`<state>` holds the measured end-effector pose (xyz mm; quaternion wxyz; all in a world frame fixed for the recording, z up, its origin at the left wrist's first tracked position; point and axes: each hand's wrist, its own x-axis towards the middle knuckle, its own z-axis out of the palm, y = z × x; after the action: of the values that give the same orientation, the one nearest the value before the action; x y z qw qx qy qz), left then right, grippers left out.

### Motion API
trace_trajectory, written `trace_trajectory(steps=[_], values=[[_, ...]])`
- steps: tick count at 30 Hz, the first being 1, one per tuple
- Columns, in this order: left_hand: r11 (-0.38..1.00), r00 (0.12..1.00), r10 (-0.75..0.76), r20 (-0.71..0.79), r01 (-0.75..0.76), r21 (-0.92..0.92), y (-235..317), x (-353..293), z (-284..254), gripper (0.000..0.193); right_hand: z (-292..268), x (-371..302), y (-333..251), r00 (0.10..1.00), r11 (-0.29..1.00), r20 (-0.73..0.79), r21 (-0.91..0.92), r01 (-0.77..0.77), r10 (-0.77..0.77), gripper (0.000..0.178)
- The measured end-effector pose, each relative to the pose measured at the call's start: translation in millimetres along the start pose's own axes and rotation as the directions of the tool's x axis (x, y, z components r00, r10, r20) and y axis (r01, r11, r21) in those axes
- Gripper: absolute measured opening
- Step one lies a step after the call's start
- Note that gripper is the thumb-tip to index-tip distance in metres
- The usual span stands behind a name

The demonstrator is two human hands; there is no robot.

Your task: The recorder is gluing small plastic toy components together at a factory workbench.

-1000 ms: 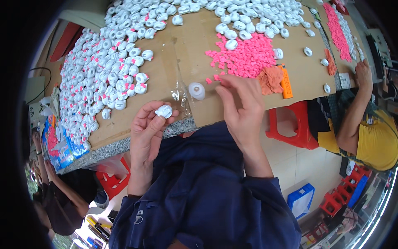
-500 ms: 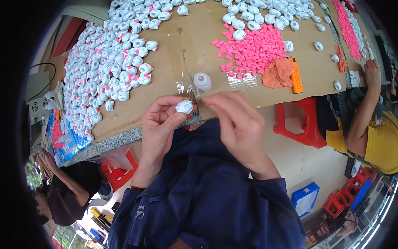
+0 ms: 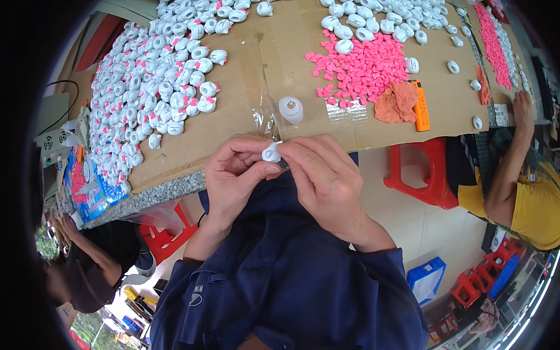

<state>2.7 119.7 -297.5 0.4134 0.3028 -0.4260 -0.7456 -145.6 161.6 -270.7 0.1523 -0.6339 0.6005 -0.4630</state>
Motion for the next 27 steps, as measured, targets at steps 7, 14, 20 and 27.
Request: trace_trajectory(steps=[7,14,20,27], values=[[0.997,0.997,-0.041,0.058,0.045,-0.065,2.1,1.1,-5.4,0.026,-8.0,3.0,3.3,0.963,0.945,0.109,0.193,-0.263,0.246,0.015],[0.994,0.996,0.025,0.081,-0.033,0.102,3.2,3.0,-6.2,0.023,-5.4,2.1,12.8,0.973,0.928,0.141,0.302,-0.218,0.182,0.014],[0.956,0.985,0.111,0.132,-0.142,0.257,2.6,4.4,-8.6,0.021,-0.7,-0.7,10.9,0.976,0.933,0.095,0.288,-0.217,0.198,0.012],[0.898,0.993,0.073,0.096,-0.107,0.427,9.6,-2.1,-8.8,0.021,4.7,-6.2,9.4,0.961,0.922,0.113,0.274,-0.274,0.253,0.011]])
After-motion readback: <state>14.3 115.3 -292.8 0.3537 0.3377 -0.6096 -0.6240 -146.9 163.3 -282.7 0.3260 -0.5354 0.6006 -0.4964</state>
